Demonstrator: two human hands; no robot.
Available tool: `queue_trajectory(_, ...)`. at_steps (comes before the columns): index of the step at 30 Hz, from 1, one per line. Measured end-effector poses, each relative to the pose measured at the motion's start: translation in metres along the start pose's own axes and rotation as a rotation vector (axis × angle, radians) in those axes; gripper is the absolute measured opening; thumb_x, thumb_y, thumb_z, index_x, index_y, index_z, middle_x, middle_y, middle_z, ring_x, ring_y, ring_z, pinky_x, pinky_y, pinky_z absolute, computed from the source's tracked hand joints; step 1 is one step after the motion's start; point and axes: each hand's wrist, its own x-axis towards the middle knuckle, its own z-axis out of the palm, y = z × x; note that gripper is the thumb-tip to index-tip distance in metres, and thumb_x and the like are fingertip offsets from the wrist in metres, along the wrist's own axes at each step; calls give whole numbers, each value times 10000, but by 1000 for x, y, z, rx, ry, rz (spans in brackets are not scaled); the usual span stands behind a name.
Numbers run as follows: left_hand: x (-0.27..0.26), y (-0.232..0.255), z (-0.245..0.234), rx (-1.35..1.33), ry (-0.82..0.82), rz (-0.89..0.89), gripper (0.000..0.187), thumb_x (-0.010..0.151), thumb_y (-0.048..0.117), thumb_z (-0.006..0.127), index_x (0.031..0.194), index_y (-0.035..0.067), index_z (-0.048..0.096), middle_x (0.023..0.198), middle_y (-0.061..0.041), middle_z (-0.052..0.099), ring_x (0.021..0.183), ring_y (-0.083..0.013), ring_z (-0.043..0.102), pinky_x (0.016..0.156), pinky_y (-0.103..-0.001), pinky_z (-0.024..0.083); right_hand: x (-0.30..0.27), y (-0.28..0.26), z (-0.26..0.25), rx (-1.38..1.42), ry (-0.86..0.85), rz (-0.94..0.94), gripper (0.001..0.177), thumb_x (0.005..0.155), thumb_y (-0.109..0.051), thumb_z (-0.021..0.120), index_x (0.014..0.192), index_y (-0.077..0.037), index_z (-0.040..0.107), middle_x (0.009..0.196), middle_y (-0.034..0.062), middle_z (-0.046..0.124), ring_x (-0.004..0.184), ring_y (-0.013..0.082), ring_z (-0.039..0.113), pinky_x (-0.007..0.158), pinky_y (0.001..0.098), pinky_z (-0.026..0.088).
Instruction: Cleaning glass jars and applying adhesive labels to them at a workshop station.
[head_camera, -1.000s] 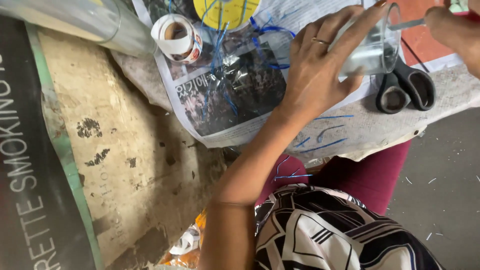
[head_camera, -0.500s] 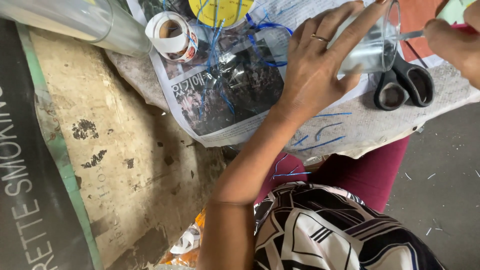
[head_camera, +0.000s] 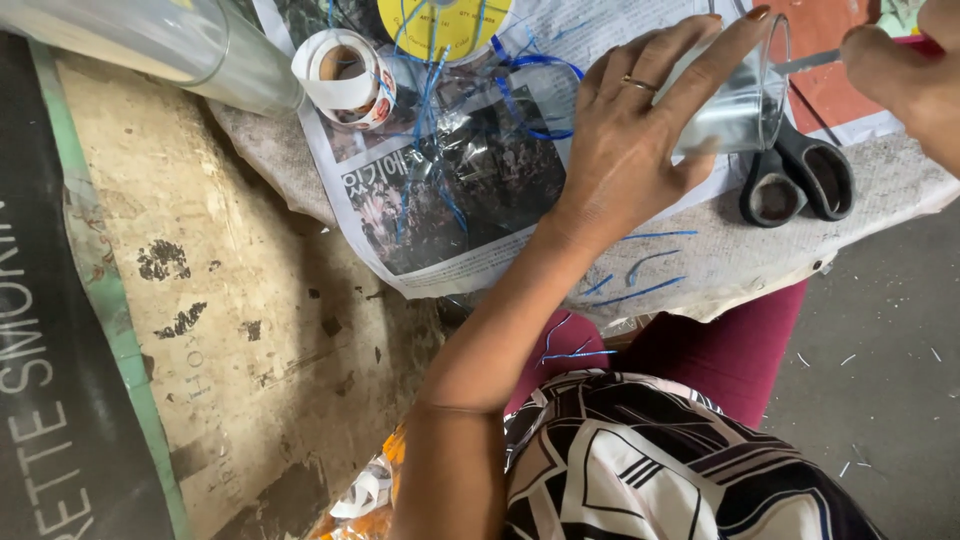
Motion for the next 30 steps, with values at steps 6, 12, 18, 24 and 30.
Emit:
queue_trajectory(6, 2, 1, -5, 14, -7, 19, 666, 1002, 454, 610, 1606, 429, 332, 1612, 111, 511, 1380, -175, 710, 1227, -418, 610, -3, 0, -39, -1006, -135, -458, 229, 1189, -36, 434, 1373, -113, 544, 757, -76, 197, 644, 73, 214, 692, 252, 245)
queue_trajectory(12, 0, 1, -6, 66, -42, 23, 1042, 823, 255, 954, 1618, 437, 306, 1643, 124, 461, 1417, -160, 695, 1254, -400, 618, 8, 6, -36, -1068, -135, -381, 428, 1171, -163, 345, 1597, -158, 385, 832, -118, 258, 694, 9, 270, 703, 160, 263)
queue_trajectory(18, 0, 1, -3, 46, -2, 18, 719, 1017, 399, 710, 1616, 425, 312, 1616, 108, 511, 1397, -167, 709, 1242, -414, 604, -3, 1, -33, -654, 33, -262, 325, 1222, -159, 517, 1513, -261, 617, 784, -75, 312, 682, 72, 323, 718, 218, 305)
queue_trajectory(24, -2, -3, -2, -50, -6, -5, 699, 1084, 435, 609, 1660, 455, 215, 1635, 105, 482, 1402, -173, 669, 1272, -415, 574, -1, 12, -21, -156, 27, -182, 493, 1037, -10, 575, 1489, -161, 701, 802, 45, 349, 685, 199, 378, 710, 322, 333)
queue_trajectory(30, 18, 11, -48, -697, -58, -321, 1018, 809, 366, 885, 1635, 396, 291, 1532, 18, 620, 1458, -157, 622, 1293, -304, 517, 0, 99, 119, 922, -78, 609, 225, 1191, -251, 574, 1093, -59, 641, 1089, 136, 573, 990, 304, 475, 922, 450, 333)
